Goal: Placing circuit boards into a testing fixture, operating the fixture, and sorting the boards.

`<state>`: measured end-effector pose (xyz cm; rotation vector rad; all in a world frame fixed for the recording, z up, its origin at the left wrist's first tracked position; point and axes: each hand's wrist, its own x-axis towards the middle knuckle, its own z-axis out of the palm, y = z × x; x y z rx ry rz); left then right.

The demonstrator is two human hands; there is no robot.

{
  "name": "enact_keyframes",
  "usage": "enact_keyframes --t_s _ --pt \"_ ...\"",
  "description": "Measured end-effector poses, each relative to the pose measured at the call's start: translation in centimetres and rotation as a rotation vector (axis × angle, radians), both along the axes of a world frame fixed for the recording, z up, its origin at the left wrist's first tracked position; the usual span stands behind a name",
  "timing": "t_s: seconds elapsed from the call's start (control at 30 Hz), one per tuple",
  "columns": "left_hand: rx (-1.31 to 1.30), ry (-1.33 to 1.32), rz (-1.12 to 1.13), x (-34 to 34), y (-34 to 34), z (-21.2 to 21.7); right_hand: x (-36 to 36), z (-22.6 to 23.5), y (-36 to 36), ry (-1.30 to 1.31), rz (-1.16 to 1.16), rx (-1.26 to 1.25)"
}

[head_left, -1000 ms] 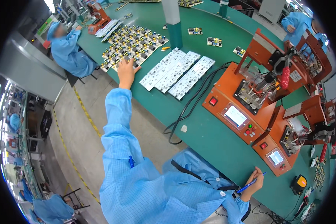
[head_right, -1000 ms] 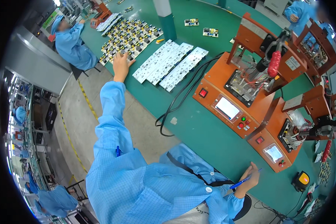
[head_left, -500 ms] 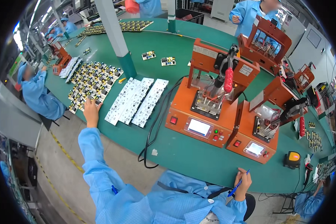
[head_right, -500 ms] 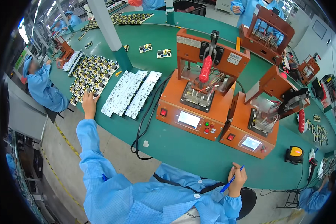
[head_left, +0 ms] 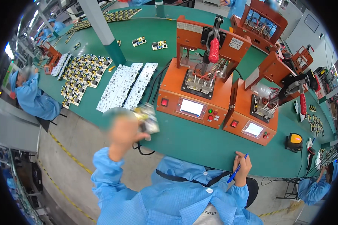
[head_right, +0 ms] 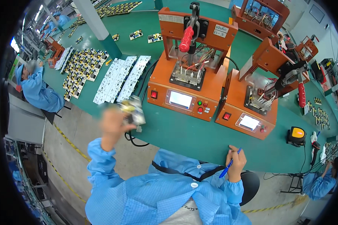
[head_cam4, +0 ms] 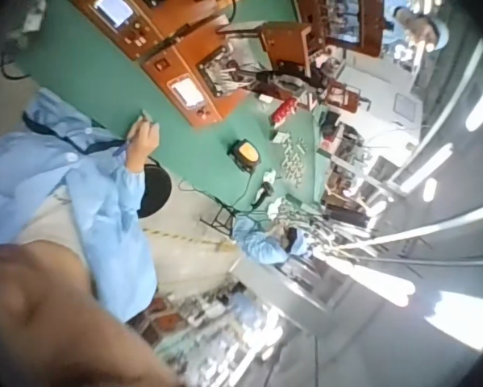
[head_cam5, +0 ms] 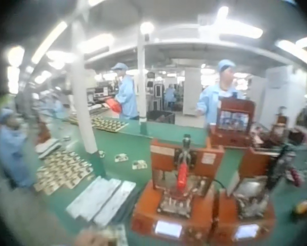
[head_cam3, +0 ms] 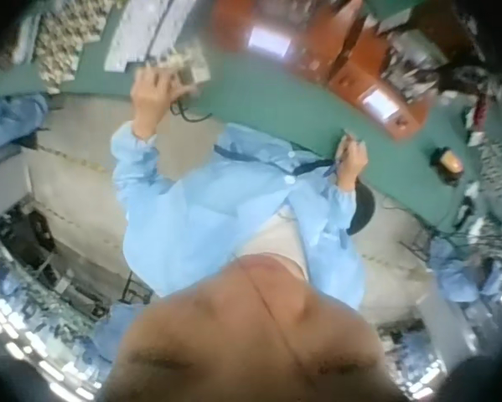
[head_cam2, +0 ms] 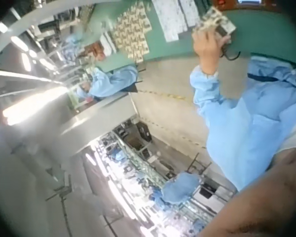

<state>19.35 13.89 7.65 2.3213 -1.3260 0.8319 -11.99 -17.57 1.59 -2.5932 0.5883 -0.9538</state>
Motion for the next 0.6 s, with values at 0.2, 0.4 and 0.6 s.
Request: enact_keyframes --t_s 0.2,0.4,0.6 --pt "0.304 -0.025 -0.477 -3.0 -6.3 -4.7 -0.7 -0.7 0.6 -0.001 -0.001 0.021" --pt "-0.056 -0.139 -0.48 5.4 -7.8 2.8 -0.4 -1.8 1.3 -0.108 -0.038 -0.003" --pt "-0.103 0.119 -0.158 26.9 -21.8 -2.5 -1.1 -2.2 1.4 -0.098 -0.219 -0.036"
